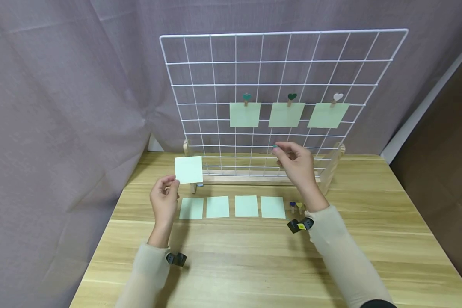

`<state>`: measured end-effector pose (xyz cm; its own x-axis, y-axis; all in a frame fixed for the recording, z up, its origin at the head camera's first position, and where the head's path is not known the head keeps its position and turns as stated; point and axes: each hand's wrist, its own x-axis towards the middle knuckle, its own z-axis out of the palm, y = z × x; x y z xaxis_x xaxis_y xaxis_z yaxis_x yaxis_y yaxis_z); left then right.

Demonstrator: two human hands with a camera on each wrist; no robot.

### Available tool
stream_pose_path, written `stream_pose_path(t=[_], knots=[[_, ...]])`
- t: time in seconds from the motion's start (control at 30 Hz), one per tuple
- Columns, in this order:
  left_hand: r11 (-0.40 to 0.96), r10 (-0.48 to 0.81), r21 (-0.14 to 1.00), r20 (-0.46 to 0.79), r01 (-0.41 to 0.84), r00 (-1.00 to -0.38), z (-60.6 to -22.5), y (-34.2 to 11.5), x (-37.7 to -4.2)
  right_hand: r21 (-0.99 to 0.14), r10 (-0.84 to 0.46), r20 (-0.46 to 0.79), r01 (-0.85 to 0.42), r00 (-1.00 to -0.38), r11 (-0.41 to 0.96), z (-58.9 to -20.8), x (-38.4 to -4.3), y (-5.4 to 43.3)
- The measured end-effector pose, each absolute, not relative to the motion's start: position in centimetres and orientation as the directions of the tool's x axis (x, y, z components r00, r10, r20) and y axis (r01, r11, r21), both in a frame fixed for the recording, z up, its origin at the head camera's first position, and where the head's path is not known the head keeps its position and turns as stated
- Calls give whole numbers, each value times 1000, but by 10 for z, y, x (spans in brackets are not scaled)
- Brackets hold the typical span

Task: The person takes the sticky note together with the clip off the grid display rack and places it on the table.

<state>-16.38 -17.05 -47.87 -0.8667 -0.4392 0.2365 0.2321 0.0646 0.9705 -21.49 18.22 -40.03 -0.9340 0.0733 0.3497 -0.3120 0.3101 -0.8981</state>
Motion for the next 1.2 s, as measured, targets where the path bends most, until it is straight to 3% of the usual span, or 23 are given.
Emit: stream_pose_path(t=[0.7, 0.9, 1.2], knots=[[97, -465, 986, 165, 135, -870, -484, -179, -133, -935, 126, 261, -217, -957, 281, -448, -194, 213], [90, -469, 989, 148, 120, -870, -505, -186, -132, -939, 140, 245, -200, -959, 279, -457, -191, 218], [100, -456, 993, 99, 60, -885, -508, -183, -119, -962, 136, 211, -182, -968, 201, -468, -181, 216]])
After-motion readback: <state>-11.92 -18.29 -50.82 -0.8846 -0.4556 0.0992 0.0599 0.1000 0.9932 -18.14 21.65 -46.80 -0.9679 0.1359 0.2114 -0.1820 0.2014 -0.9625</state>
